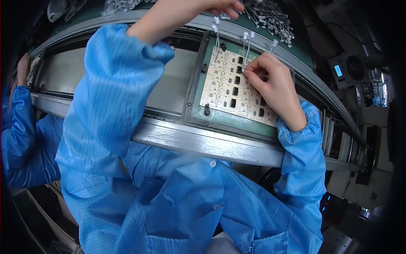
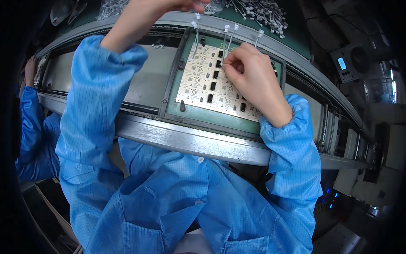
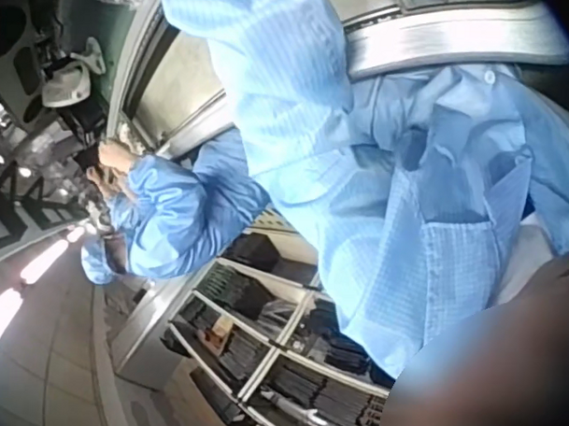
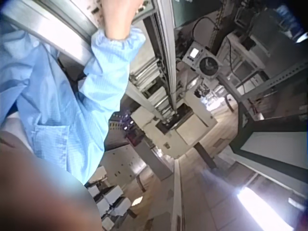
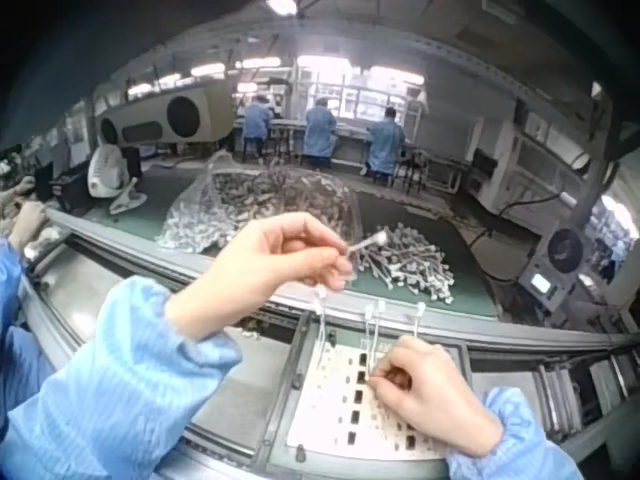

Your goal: Insert small electronic components into a circuit board on a production line.

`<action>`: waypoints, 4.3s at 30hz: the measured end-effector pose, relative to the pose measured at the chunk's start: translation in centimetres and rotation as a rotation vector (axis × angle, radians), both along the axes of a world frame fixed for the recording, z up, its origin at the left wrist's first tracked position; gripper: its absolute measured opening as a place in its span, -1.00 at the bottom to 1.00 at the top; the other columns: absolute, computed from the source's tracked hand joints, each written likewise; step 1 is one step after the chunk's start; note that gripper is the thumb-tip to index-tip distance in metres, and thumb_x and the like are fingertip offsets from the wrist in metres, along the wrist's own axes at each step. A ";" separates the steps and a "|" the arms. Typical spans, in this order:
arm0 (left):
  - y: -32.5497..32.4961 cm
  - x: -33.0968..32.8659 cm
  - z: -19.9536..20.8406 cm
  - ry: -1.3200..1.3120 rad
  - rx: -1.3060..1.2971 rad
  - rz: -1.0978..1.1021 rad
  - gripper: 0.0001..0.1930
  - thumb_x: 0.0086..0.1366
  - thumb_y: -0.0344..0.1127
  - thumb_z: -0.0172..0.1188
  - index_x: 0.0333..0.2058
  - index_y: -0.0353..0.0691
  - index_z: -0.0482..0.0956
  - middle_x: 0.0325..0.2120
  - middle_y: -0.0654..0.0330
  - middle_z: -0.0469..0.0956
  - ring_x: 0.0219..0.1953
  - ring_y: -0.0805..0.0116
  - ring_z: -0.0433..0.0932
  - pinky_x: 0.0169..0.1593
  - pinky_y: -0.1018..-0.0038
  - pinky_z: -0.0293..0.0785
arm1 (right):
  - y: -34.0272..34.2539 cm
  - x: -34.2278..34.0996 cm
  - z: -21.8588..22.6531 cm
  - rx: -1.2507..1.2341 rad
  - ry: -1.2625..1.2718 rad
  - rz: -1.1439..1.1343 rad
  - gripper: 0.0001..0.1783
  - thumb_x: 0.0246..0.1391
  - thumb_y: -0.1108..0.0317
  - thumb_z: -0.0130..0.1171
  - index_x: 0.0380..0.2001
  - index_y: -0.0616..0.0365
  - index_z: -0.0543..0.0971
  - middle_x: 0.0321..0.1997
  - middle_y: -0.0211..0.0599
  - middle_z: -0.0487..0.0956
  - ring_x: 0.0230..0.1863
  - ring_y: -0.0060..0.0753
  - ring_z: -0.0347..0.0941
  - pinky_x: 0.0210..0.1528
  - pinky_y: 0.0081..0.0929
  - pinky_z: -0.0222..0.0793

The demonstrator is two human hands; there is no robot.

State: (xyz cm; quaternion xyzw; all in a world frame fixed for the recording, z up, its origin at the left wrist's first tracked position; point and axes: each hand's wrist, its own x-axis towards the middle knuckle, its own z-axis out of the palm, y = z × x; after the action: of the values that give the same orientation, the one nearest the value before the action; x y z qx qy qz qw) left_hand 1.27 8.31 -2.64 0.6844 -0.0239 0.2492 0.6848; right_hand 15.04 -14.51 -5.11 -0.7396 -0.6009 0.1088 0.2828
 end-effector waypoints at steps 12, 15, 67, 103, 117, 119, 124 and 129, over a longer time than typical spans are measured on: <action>-2.4 -3.9 -0.9 0.028 -0.004 -0.044 -0.87 0.48 -0.39 0.05 -0.14 -0.34 0.47 -0.23 0.16 0.64 -0.14 0.48 0.60 -0.07 0.57 0.51 | 0.6 -1.0 1.0 -0.066 -0.083 0.054 -0.86 0.12 0.52 0.26 -0.24 0.32 0.58 -0.30 -0.20 0.60 -0.33 -0.36 0.52 -0.19 -0.45 0.44; -2.9 -4.3 -0.9 0.003 0.054 0.031 -0.89 0.46 -0.41 0.05 -0.16 -0.34 0.46 -0.28 0.16 0.64 -0.20 0.46 0.61 -0.12 0.52 0.53 | 0.4 -1.2 1.1 -0.039 -0.103 0.051 -0.86 0.11 0.53 0.26 -0.24 0.32 0.58 -0.30 -0.17 0.60 -0.32 -0.29 0.53 -0.19 -0.43 0.44; -6.9 -5.8 -3.3 0.066 1.180 0.553 -0.87 0.24 -0.43 0.24 -0.24 -0.11 0.54 -0.30 0.22 0.64 -0.07 0.23 0.59 0.25 0.07 0.23 | -0.9 4.1 2.1 -0.122 0.029 -0.026 -0.80 0.27 0.43 0.12 -0.10 0.18 0.65 -0.14 -0.36 0.58 -0.15 -0.47 0.50 -0.05 -0.55 0.42; -7.9 -5.9 -5.2 0.343 1.037 0.521 -0.92 0.14 -0.32 0.36 -0.36 -0.05 0.73 -0.16 0.41 0.64 0.11 0.17 0.40 0.20 0.23 0.20 | 0.6 12.6 1.9 0.767 0.113 -0.248 -0.90 0.17 0.58 0.11 -0.24 0.33 0.55 -0.35 -0.35 0.61 -0.34 -0.61 0.54 -0.28 -0.64 0.48; -8.5 -6.5 -4.7 0.278 1.336 0.575 -0.94 0.11 -0.31 0.36 -0.40 -0.01 0.72 -0.15 0.45 0.59 0.14 0.11 0.36 0.23 0.02 0.12 | -1.8 6.6 2.7 0.660 0.362 -0.090 -0.88 0.23 0.58 0.10 -0.19 0.35 0.55 -0.25 -0.31 0.60 -0.21 -0.56 0.56 -0.16 -0.61 0.53; -8.8 -6.4 -3.9 0.292 1.391 0.552 -0.93 0.11 -0.31 0.35 -0.38 -0.02 0.73 -0.13 0.43 0.59 0.14 0.10 0.37 0.24 -0.01 0.11 | -1.5 6.8 3.1 0.646 0.328 -0.074 -0.88 0.22 0.58 0.10 -0.19 0.35 0.56 -0.25 -0.32 0.60 -0.22 -0.57 0.56 -0.17 -0.61 0.53; -9.0 -5.4 -1.5 0.404 1.542 0.451 -0.88 0.15 -0.26 0.32 -0.31 -0.03 0.75 -0.09 0.35 0.60 0.12 0.08 0.40 0.23 -0.06 0.14 | -1.1 6.1 3.0 0.606 0.002 -0.125 -0.89 0.18 0.56 0.11 -0.26 0.33 0.59 -0.37 -0.35 0.64 -0.35 -0.63 0.55 -0.26 -0.66 0.48; -9.8 3.1 -3.5 -0.578 1.094 0.366 -0.90 0.17 -0.36 0.20 -0.34 -0.17 0.64 -0.52 0.08 0.57 -0.39 0.04 0.59 -0.10 0.15 0.39 | -1.3 6.5 2.5 0.623 -0.151 -0.128 -0.87 0.14 0.53 0.13 -0.26 0.33 0.59 -0.42 -0.28 0.64 -0.40 -0.57 0.56 -0.32 -0.56 0.48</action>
State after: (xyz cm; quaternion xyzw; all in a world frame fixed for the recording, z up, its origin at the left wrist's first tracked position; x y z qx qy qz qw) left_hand 4.34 -1.46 -6.13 0.8328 -0.2139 0.4883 0.1490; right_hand 21.54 -15.80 -2.63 -0.6596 -0.5770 -0.1535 0.4566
